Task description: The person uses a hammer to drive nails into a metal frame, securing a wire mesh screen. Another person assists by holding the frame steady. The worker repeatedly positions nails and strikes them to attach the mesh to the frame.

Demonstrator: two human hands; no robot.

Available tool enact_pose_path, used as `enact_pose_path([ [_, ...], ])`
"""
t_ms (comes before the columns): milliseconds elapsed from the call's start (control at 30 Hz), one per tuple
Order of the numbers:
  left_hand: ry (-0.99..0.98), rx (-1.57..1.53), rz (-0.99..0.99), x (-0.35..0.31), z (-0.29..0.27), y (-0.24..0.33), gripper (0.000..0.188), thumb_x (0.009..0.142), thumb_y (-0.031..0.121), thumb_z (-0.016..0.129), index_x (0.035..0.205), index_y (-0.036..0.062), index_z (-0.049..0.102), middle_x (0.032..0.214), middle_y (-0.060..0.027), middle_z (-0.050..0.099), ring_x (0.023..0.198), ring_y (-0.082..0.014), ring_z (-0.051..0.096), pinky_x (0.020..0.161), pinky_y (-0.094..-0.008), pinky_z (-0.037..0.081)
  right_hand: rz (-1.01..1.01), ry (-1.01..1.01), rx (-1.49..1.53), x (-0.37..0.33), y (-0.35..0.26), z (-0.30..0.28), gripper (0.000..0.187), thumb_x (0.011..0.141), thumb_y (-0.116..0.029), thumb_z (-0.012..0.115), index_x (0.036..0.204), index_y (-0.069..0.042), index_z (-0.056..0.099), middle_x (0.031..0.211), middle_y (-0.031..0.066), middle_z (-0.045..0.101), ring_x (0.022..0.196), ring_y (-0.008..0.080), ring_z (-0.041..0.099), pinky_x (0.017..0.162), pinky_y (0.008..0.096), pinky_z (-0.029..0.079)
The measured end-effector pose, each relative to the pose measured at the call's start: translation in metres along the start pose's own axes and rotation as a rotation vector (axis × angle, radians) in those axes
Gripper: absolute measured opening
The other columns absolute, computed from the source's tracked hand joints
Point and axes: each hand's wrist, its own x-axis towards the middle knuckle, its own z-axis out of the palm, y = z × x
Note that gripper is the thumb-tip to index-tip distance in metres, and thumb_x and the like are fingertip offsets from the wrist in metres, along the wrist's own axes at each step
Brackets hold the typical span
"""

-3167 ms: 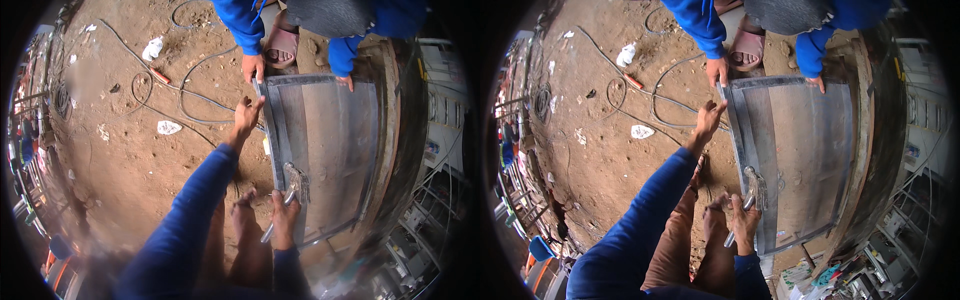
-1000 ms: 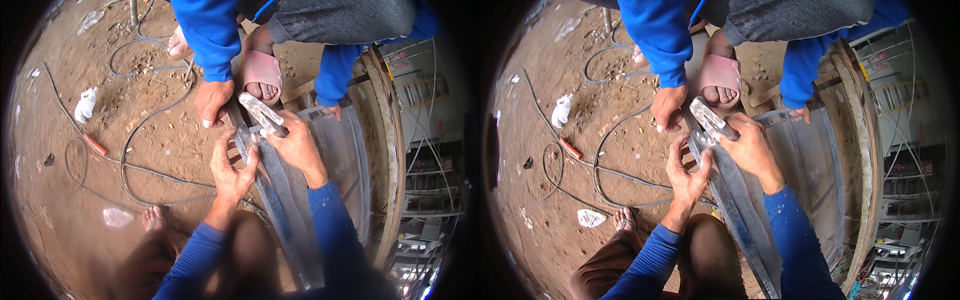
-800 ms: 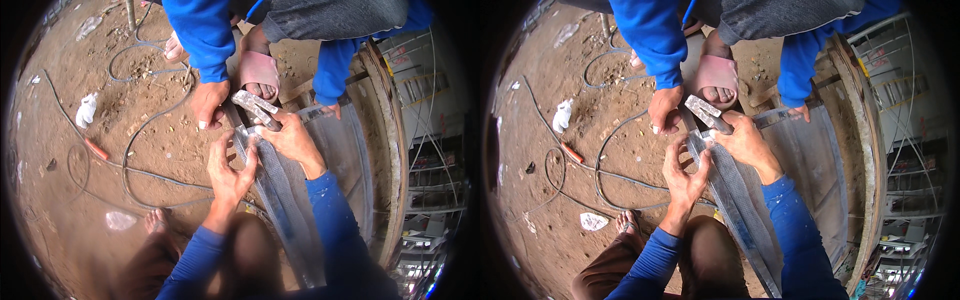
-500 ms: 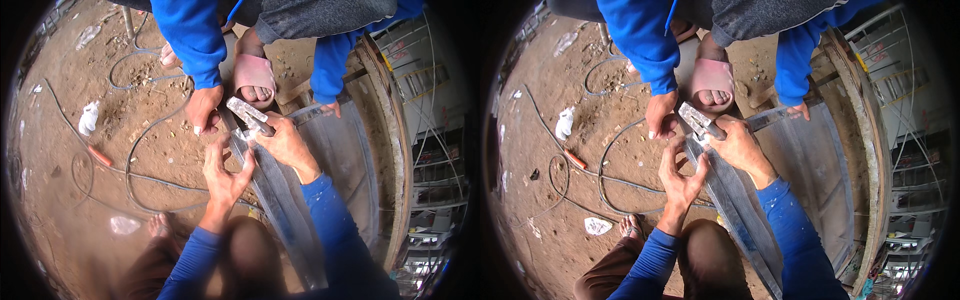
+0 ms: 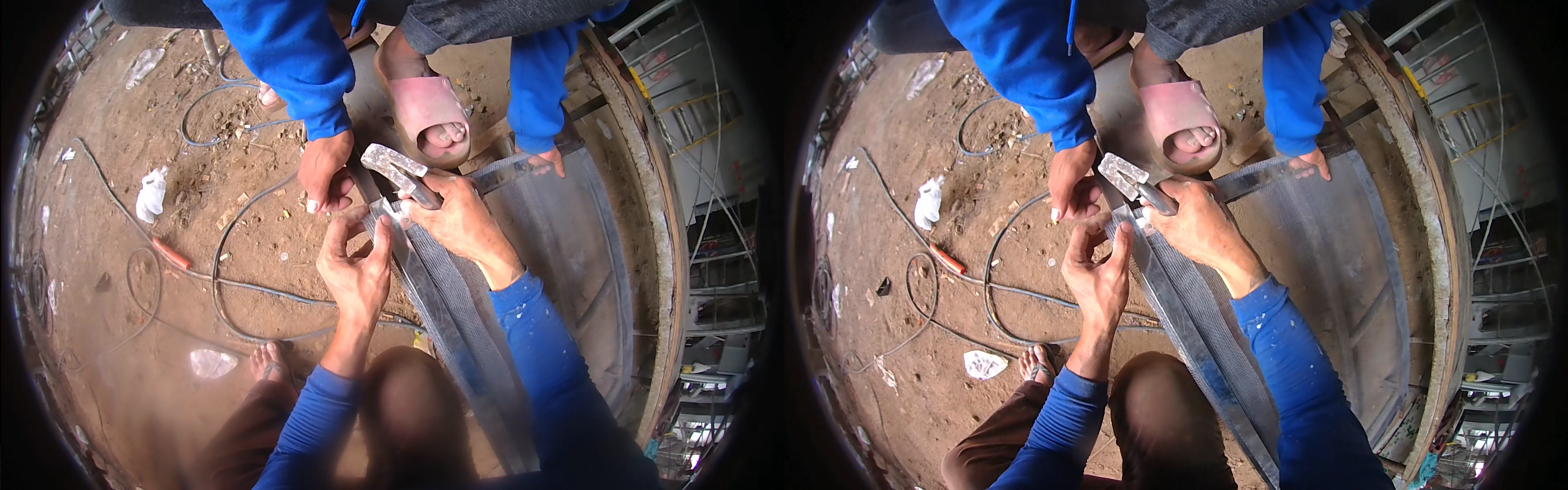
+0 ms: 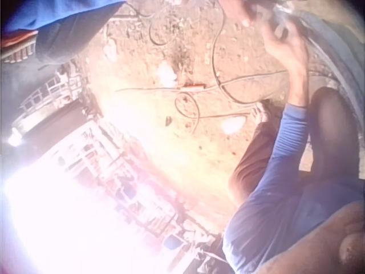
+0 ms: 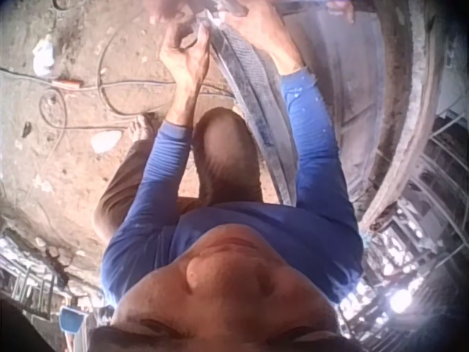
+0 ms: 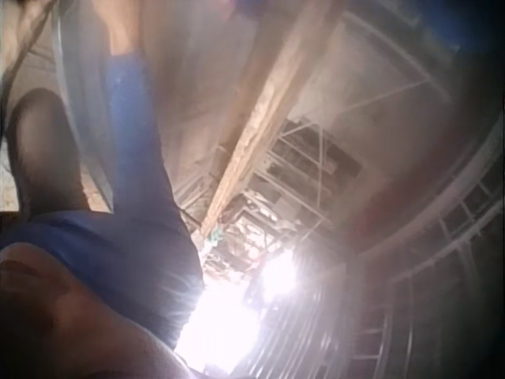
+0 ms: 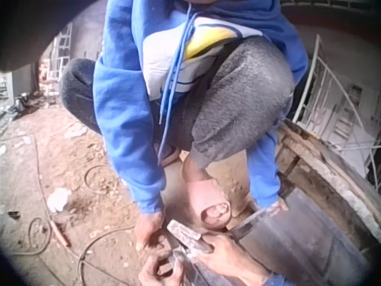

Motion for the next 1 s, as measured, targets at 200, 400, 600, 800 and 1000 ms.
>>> enact_pose_path([
  [200,0.035,-0.118,-0.055,-0.001,0.007,-0.008,0.029,0.099,0.011,0.088,0.121,-0.002,0.076,0.1,-0.005,0.077,0.087,-0.0074,0.064,0.077,-0.0239,0.051,-0.004,0.008,-0.02,0.0,-0.001,-0.001,0.025,0.094,-0.018,0.081,0.097,0.005,0.072,0.091,0.0271,0.071,0.085,0.0456,0.073,0.076,0.051,0.056],
  [400,0.02,0.019,-0.06,0.005,0.007,-0.014,0.031,0.096,0.015,0.089,0.119,-0.002,0.078,0.103,-0.0075,0.079,0.086,-0.0128,0.069,0.084,-0.0294,0.056,0.022,-0.034,-0.048,-0.001,-0.005,-0.004,0.021,0.095,-0.012,0.08,0.106,0.005,0.074,0.09,0.0191,0.07,0.08,0.028,0.067,0.075,0.0445,0.055],
  [600,0.027,-0.069,-0.135,-0.005,0.012,-0.002,0.034,0.095,0.014,0.089,0.124,-0.0008,0.077,0.11,-0.0052,0.075,0.081,-0.0085,0.063,0.07,-0.0259,0.052,-0.006,-0.003,0.001,-0.004,-0.006,-0.002,0.02,0.096,-0.016,0.077,0.096,0.004,0.071,0.086,0.0272,0.07,0.077,0.0447,0.072,0.071,0.0509,0.055],
  [800,0.045,-0.09,-0.149,-0.009,0.017,0.01,0.035,0.099,0.017,0.087,0.128,0.0016,0.074,0.083,-0.0023,0.075,0.069,-0.0038,0.06,0.061,-0.0224,0.045,0.045,-0.065,0.127,-0.007,-0.004,-0.01,0.025,0.095,-0.02,0.078,0.095,0.005,0.072,0.074,0.021,0.065,0.068,0.021,0.063,0.068,0.0451,0.053],
  [1000,0.036,-0.173,-0.132,-0.009,0.018,0.01,0.032,0.101,0.015,0.086,0.127,0.0016,0.073,0.084,-0.0044,0.077,0.068,-0.0033,0.06,0.059,-0.022,0.042,0.145,-0.025,0.19,-0.003,-0.008,-0.002,0.027,0.092,-0.02,0.081,0.093,0.006,0.072,0.074,0.0216,0.068,0.068,0.0222,0.066,0.067,0.0456,0.054],
])
